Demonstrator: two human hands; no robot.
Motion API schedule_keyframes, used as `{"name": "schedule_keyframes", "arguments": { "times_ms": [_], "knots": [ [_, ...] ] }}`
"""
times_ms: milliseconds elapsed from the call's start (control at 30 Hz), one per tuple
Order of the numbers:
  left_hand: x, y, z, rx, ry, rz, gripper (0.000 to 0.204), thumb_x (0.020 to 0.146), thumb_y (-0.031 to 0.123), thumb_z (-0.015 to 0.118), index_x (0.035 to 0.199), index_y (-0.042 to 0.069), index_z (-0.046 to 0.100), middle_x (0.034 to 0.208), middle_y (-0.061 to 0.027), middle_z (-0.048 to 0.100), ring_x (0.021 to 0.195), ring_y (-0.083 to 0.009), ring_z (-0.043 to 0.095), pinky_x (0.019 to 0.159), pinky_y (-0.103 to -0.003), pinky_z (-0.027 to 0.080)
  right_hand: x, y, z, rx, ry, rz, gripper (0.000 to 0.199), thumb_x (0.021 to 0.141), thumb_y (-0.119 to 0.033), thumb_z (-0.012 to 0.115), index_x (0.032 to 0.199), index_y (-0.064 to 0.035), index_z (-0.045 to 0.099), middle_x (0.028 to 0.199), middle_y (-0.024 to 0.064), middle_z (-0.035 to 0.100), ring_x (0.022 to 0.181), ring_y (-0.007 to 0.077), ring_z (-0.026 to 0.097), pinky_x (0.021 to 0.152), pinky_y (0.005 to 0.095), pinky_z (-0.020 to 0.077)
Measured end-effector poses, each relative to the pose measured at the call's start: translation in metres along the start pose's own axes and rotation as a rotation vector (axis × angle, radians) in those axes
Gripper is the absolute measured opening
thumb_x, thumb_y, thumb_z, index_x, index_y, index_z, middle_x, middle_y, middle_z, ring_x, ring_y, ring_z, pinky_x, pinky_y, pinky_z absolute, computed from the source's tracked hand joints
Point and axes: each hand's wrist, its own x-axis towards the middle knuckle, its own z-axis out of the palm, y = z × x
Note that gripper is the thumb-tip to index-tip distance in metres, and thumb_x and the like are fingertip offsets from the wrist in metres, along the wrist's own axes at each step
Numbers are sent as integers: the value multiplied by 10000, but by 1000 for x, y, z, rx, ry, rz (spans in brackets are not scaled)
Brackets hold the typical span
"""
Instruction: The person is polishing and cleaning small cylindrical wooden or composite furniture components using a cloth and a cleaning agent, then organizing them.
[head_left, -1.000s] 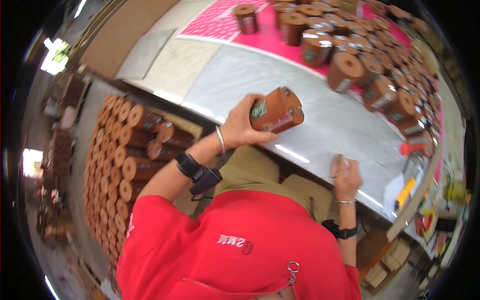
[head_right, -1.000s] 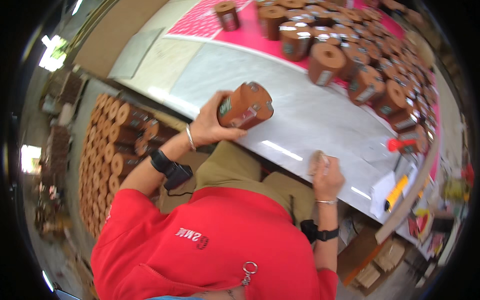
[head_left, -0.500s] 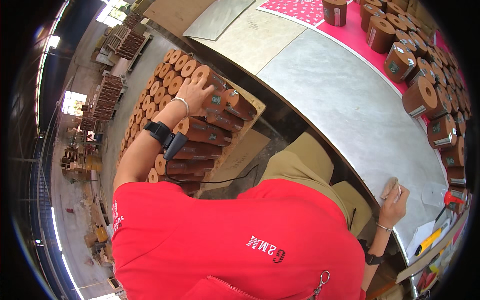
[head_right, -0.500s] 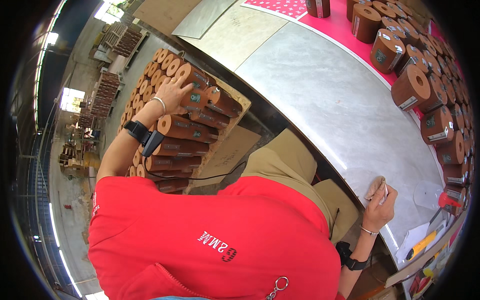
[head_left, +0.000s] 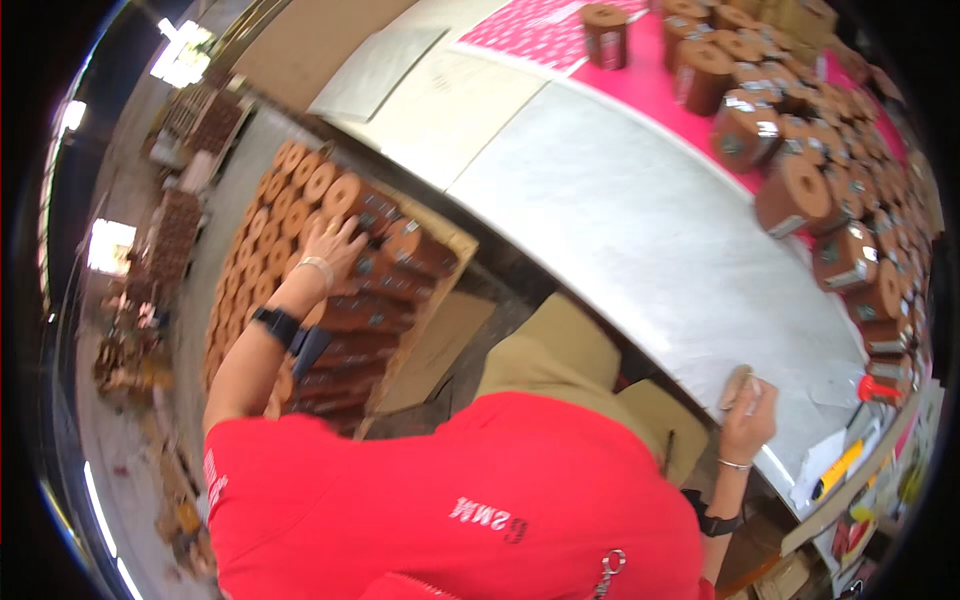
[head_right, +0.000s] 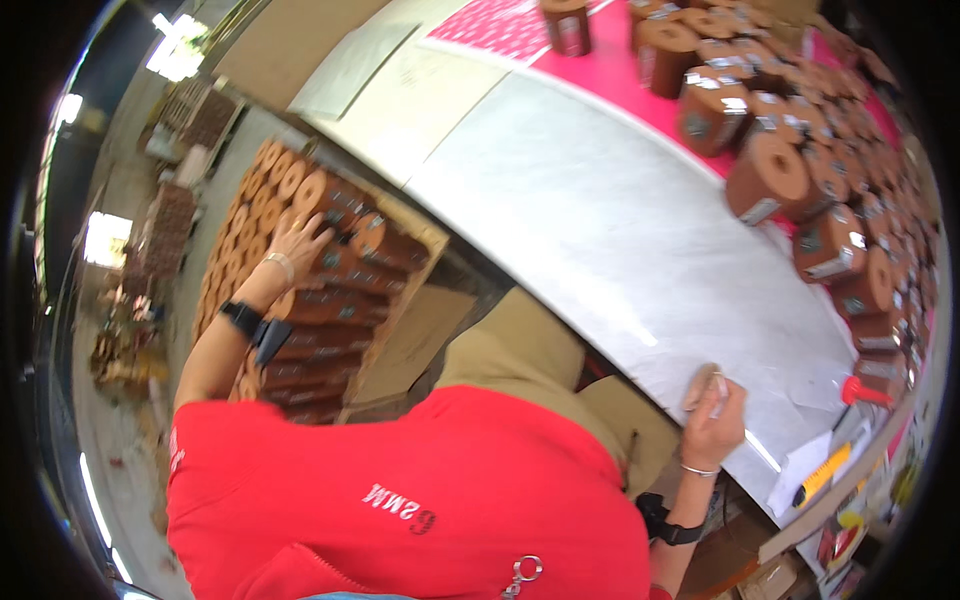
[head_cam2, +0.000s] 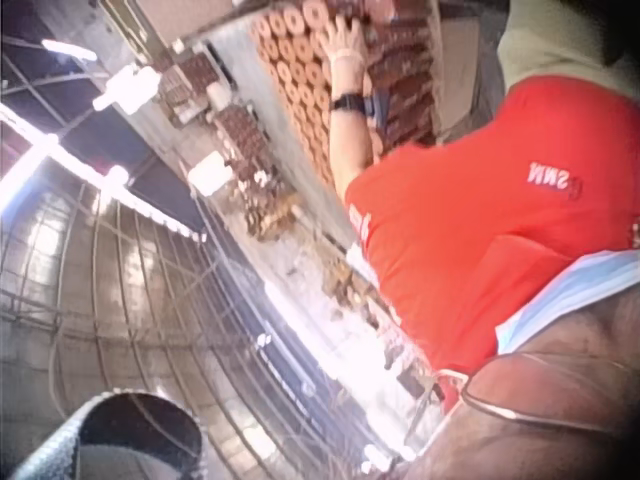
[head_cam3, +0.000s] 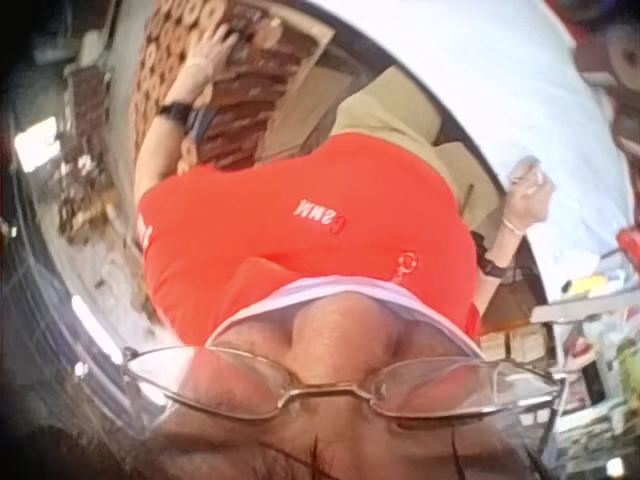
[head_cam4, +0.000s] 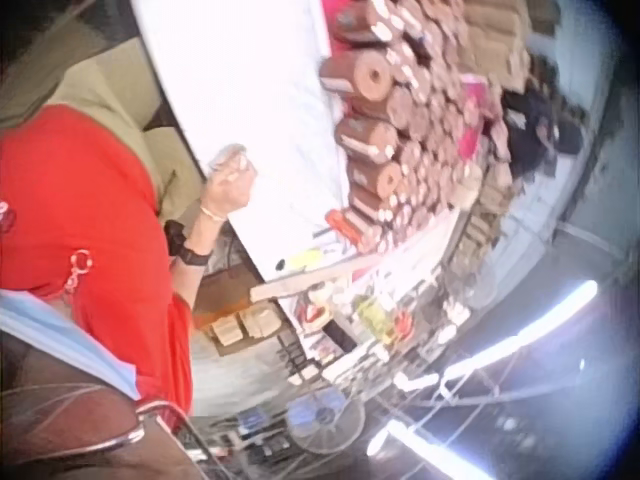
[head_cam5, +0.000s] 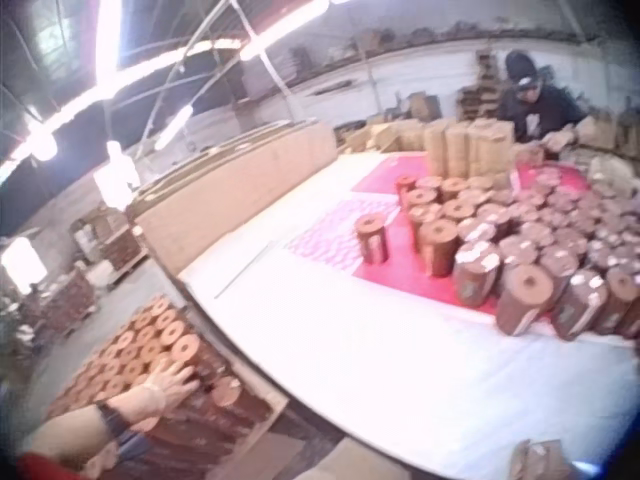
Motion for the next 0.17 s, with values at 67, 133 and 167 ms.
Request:
{"name": "schedule_keyframes", "arguments": {
  "times_ms": [67, 133, 167],
  "knots": [
    [6, -3, -6, -288, 160, 11, 793, 625, 468, 801, 1279, 132, 505, 1349, -116, 434, 1254, -340, 401, 1036, -507, 314, 3, -9, 1, 42, -20, 15, 130, 937, -154, 545, 952, -32, 586, 793, 169, 619, 686, 328, 620, 610, 373, 484],
    [31, 2, -32, -563, 295, 71, 785, 661, 473, 782, 1310, 155, 476, 1362, -118, 421, 1288, -343, 363, 1041, -516, 314, 0, -8, 0, 30, -2, -3, 107, 912, -136, 580, 942, -35, 595, 786, 164, 625, 670, 324, 633, 584, 369, 489],
    [43, 6, -55, -678, 342, 108, 793, 681, 482, 769, 1337, 174, 450, 1377, -120, 406, 1318, -338, 329, 1045, -515, 315, 0, -9, -1, 33, 24, -28, 93, 893, -121, 606, 930, -35, 604, 781, 158, 631, 659, 324, 644, 561, 368, 494]
  ]
}}
